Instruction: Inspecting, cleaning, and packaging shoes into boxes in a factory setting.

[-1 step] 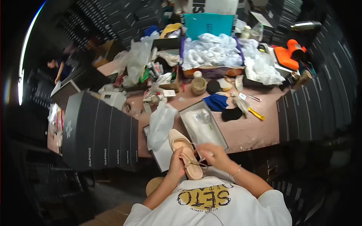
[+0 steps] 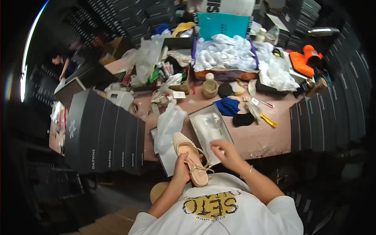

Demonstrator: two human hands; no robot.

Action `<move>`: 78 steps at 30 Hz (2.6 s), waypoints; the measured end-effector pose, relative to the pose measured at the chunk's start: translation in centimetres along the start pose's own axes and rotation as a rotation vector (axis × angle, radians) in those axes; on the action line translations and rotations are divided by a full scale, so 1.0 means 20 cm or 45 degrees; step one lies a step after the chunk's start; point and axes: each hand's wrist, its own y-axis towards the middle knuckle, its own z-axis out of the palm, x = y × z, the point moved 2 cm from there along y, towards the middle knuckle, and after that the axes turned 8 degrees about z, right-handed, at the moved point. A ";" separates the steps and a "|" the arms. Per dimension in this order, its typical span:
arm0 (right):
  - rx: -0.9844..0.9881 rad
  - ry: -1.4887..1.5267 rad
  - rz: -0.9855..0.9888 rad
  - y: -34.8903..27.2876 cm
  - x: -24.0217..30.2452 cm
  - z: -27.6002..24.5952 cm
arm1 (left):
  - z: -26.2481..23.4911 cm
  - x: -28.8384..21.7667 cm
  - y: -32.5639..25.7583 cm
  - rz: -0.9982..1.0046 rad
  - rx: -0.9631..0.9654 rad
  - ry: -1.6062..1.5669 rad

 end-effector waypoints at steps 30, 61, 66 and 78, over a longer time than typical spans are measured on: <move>0.171 0.115 0.055 0.33 0.13 0.12 | 0.15 -0.05 0.04 0.233 0.170 0.247; 0.086 0.670 0.314 0.28 -0.17 -0.20 | 0.35 0.13 0.27 -0.345 0.322 -0.160; -0.017 0.364 0.474 -0.05 -0.30 -0.33 | 0.34 0.06 0.32 -0.430 0.915 -0.866; 0.301 0.340 0.638 -0.17 -0.27 -0.03 | 0.48 0.02 0.16 -0.773 1.197 -1.210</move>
